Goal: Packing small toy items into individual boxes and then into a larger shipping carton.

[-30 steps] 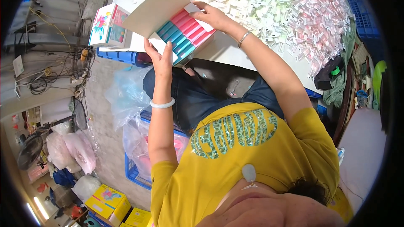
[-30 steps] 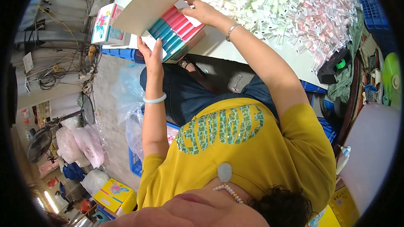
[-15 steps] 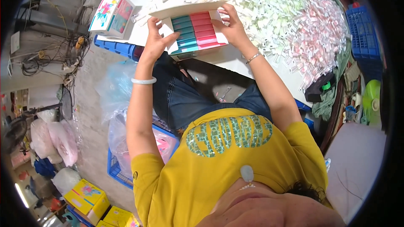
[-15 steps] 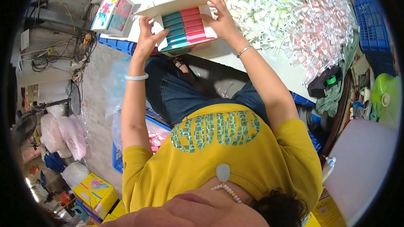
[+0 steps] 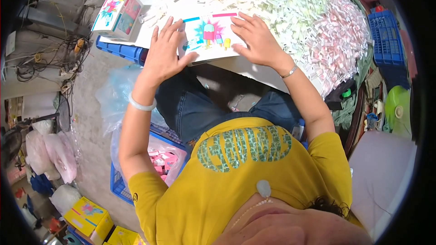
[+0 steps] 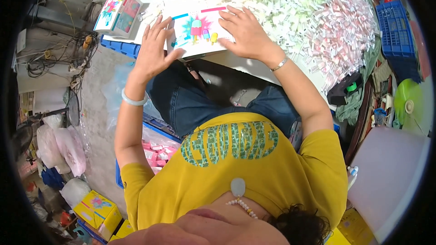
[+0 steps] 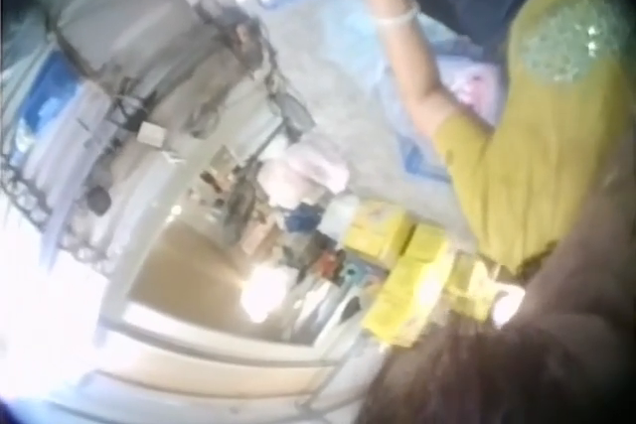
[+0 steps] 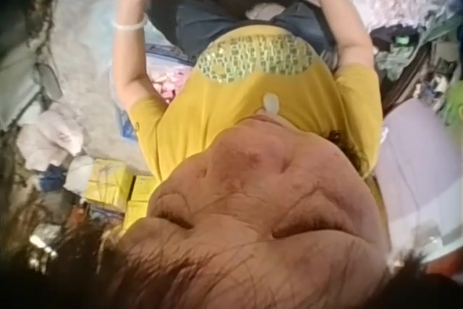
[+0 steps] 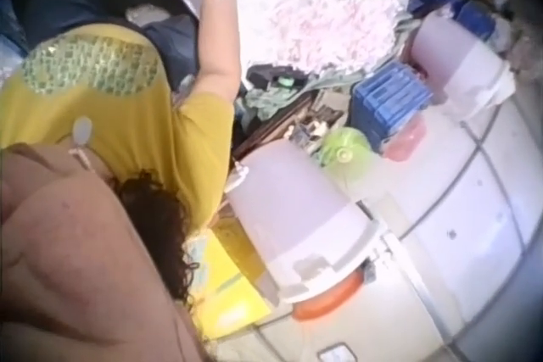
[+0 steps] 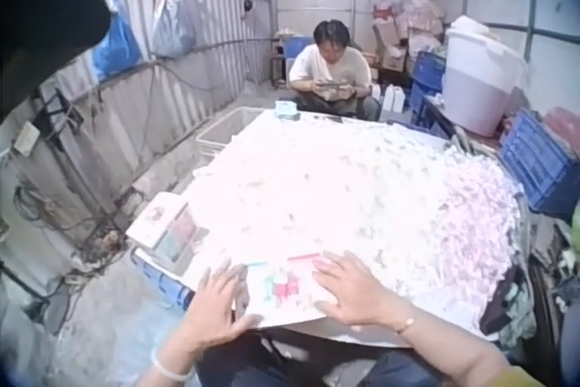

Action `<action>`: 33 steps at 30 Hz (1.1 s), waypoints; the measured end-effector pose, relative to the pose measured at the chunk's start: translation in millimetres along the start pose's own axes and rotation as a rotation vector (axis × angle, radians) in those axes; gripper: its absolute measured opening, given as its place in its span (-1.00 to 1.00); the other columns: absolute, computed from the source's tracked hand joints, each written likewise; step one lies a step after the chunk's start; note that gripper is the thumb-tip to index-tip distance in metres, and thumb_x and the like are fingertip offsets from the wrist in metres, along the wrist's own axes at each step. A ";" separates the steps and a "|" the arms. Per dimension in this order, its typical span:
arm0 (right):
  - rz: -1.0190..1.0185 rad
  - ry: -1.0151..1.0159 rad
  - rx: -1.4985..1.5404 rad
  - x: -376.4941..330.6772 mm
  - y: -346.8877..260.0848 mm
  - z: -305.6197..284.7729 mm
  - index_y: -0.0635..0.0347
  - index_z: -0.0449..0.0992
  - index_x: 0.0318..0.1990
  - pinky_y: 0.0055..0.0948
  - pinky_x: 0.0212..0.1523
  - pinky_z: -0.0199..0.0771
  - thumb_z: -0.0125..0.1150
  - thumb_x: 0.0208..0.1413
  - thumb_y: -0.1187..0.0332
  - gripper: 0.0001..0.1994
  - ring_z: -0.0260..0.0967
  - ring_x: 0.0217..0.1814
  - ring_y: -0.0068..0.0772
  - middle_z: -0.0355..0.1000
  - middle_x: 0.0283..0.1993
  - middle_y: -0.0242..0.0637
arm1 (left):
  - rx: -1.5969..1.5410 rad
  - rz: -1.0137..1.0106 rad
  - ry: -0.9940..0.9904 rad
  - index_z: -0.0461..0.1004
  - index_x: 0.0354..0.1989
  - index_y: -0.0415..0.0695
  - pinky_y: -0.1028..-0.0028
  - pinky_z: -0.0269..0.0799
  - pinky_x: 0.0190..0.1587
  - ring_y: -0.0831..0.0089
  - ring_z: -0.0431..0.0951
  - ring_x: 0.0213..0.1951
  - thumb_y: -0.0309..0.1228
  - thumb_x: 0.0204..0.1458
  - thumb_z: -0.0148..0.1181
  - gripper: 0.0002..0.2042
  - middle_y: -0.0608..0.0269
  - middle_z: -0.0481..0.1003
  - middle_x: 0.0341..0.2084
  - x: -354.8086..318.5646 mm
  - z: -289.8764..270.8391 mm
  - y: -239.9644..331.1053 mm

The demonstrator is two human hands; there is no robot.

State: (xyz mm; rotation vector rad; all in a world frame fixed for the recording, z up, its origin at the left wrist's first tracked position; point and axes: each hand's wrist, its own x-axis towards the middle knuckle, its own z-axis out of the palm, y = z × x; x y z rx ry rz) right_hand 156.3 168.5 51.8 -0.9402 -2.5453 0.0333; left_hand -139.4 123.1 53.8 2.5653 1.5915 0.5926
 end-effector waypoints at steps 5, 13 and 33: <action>-0.041 0.000 -0.064 -7.9 -8.6 20.1 0.25 0.27 0.20 0.06 0.38 -0.11 0.25 -0.05 -0.11 -0.24 -0.01 0.44 -0.06 0.13 0.35 -0.10 | 0.018 0.129 0.007 0.32 0.16 -0.05 -0.01 -0.09 0.33 0.05 0.09 0.34 0.25 -0.15 0.17 -0.23 -0.06 0.22 0.23 12.1 15.2 15.9; -0.029 0.019 0.022 -15.1 -2.2 25.8 0.07 0.24 0.26 0.08 0.38 -0.09 0.24 -0.06 -0.17 -0.22 -0.05 0.46 -0.11 0.07 0.40 -0.19 | 0.156 0.174 0.004 0.21 0.31 0.06 -0.01 -0.08 0.32 0.01 0.12 0.32 0.19 -0.05 0.11 -0.24 -0.12 0.17 0.26 8.6 24.2 24.9; -0.032 0.194 -0.049 -11.5 4.6 35.1 -0.16 0.49 0.08 0.02 0.41 -0.14 0.24 -0.03 -0.07 -0.49 0.24 0.30 -0.35 0.35 0.21 -0.37 | 0.109 0.229 0.117 0.40 0.16 0.08 0.14 0.31 0.15 0.02 0.42 0.10 -0.14 -0.01 0.23 -0.50 -0.04 0.41 0.07 15.6 24.5 28.9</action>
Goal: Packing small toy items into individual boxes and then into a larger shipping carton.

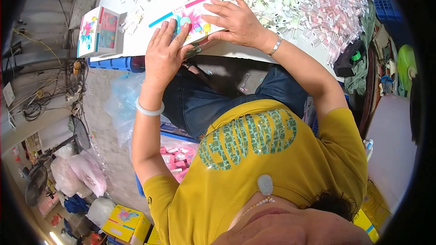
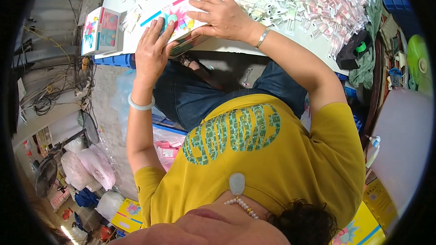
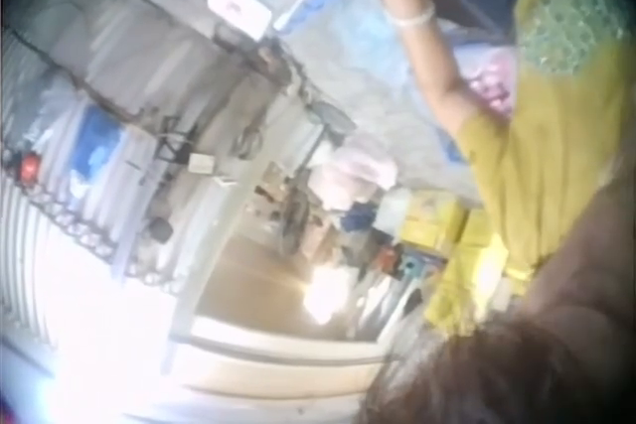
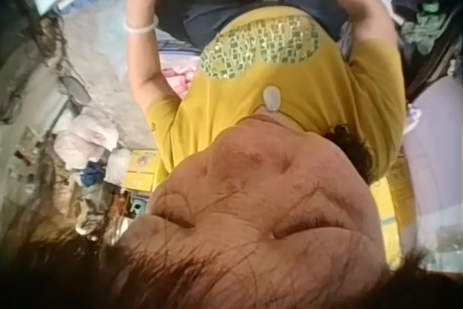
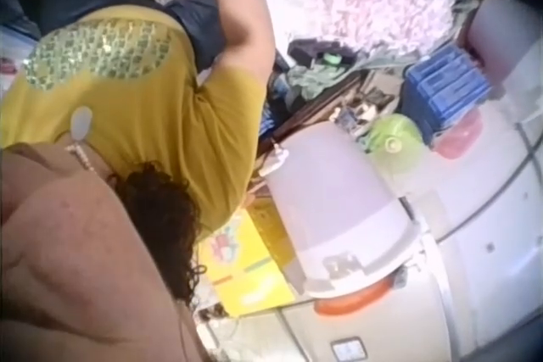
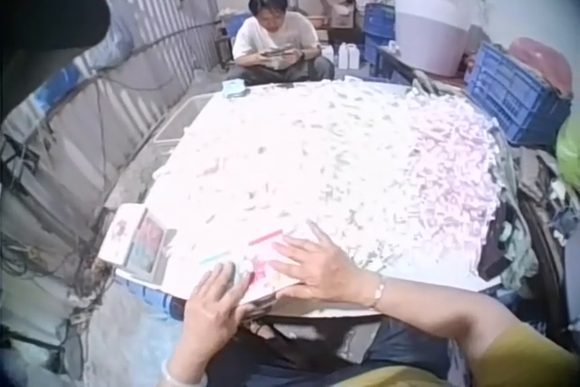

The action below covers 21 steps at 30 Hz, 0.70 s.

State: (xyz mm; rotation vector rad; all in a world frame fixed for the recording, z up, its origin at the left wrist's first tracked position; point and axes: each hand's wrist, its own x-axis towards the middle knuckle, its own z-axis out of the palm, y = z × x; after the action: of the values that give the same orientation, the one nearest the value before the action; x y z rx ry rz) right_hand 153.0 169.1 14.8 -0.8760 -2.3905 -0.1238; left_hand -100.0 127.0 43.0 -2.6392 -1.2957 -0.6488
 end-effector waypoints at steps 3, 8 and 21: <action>0.003 -0.015 -0.013 -0.2 -0.9 -0.3 -0.16 0.48 0.09 0.02 0.41 -0.17 0.22 -0.01 -0.07 -0.50 0.23 0.31 -0.35 0.34 0.22 -0.37 | 0.038 0.010 0.008 0.40 0.16 0.10 0.16 0.31 0.14 0.07 0.43 0.10 -0.13 -0.01 0.22 -0.50 -0.01 0.42 0.07 -1.1 0.1 1.9; -0.002 -0.076 -0.030 -2.5 -1.9 -3.1 -0.13 0.42 0.15 0.07 0.43 -0.28 0.13 0.10 -0.03 -0.53 0.13 0.37 -0.32 0.26 0.29 -0.33 | 0.110 0.009 -0.041 0.38 0.19 0.14 0.12 0.24 0.17 0.10 0.40 0.14 -0.11 0.03 0.17 -0.50 0.01 0.39 0.10 -2.3 -3.6 4.6; -0.010 -0.168 -0.023 -9.2 -3.8 -9.2 -0.08 0.25 0.29 0.12 0.44 -0.48 0.12 0.10 -0.03 -0.39 -0.10 0.50 -0.34 0.07 0.42 -0.34 | 0.007 -0.002 -0.160 0.26 0.28 -0.02 0.06 -0.01 0.31 0.12 0.22 0.29 -0.02 -0.05 0.24 -0.31 0.06 0.27 0.23 -10.0 -10.1 -2.9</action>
State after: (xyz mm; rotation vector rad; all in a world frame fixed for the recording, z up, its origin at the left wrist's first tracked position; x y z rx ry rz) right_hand 160.8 158.5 17.6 -0.9170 -2.5538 -0.0845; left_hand -110.9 118.6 47.5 -2.7329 -1.3378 -0.4406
